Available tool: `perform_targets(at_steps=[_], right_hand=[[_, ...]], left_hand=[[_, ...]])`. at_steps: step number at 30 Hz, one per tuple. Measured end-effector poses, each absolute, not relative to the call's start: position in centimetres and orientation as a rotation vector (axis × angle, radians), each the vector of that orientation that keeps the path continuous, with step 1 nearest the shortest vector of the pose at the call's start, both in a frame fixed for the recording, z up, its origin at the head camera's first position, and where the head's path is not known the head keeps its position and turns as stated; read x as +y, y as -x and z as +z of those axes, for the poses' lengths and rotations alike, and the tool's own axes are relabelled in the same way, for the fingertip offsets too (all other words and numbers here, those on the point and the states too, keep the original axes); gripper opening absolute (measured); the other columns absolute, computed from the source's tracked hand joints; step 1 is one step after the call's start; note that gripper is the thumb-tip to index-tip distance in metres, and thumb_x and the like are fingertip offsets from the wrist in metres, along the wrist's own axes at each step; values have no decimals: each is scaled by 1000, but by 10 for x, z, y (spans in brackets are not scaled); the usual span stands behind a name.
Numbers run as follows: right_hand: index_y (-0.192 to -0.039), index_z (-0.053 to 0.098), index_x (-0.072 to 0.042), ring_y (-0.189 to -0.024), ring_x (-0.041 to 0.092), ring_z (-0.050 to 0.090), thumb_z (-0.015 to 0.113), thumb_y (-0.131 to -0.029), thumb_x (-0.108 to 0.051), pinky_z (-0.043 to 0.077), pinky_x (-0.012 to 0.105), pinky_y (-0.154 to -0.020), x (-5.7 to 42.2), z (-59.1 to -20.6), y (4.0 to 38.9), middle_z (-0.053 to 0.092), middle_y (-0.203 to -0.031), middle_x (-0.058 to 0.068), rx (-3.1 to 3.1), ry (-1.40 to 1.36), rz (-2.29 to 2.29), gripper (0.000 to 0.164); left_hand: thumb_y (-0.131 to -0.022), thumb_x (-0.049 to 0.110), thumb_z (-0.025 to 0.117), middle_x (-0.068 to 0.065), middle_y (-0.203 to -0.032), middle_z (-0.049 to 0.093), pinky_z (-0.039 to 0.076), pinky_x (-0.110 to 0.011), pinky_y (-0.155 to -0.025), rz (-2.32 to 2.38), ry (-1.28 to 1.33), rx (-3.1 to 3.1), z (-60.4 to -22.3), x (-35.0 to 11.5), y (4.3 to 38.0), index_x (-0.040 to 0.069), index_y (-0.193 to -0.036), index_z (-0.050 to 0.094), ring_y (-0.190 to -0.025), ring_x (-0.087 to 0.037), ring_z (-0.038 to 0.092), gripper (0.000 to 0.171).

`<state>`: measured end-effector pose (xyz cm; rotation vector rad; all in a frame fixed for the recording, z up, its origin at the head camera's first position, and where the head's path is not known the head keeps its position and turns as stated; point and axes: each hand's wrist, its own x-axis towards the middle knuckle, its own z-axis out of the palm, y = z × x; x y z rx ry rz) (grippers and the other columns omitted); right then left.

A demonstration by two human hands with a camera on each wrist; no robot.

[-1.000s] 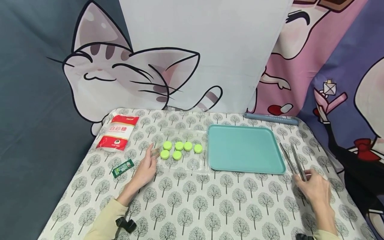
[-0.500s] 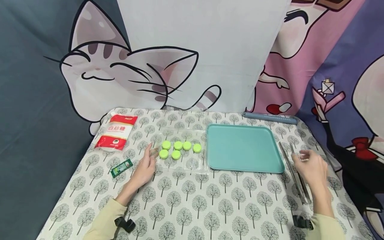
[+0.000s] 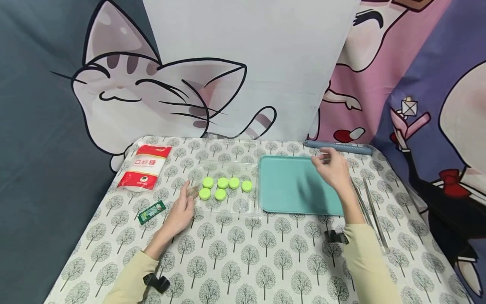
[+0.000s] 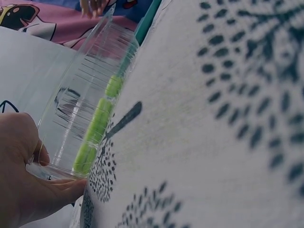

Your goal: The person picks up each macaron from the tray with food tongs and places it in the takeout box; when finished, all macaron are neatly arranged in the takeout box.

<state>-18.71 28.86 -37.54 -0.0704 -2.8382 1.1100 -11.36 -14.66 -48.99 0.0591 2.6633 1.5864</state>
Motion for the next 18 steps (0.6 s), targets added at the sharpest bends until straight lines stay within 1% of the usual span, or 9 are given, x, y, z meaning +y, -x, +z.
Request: perform_targets(at_steps=[3,7,11,15,18], right_hand=[[-148,45,3,-123,46,60,58,-102,-35,51,58,-104,270,-383,203,62,-131,29,-2842,21,1192,61],[-147,45,3,-125,43,58,58,-102,-32,49,56,-108,243,-397,226,61,-133,28,-2876,-27,1277,58],[-145,47,6,-126,42,57,58,-101,-27,48,54,-110,217,-410,245,60,-133,28,-2891,-62,1370,56],[-143,50,7,-124,42,57,58,-100,-26,49,53,-109,197,-424,259,60,-134,28,-2905,-60,1433,54],[-142,50,7,-120,42,60,58,-101,-25,53,51,-105,184,-433,267,61,-132,27,-2893,-34,1548,54]], left_hand=[[-105,8,37,-26,-157,40,30,-59,-122,1591,-55,2656,-490,-145,113,6,-163,6,-142,-43,45,65],[-105,8,37,-26,-157,40,30,-59,-123,1590,-47,2657,-488,-145,113,6,-163,7,-142,-43,45,65],[-105,7,37,-27,-157,39,29,-59,-123,1591,-57,2662,-488,-145,112,5,-162,6,-141,-44,45,65],[-105,6,37,-26,-157,39,30,-57,-123,1601,-69,2660,-488,-145,113,4,-162,6,-141,-43,46,65],[-105,6,38,-25,-158,38,31,-57,-123,1600,-72,2653,-488,-145,113,5,-162,5,-141,-43,45,66]])
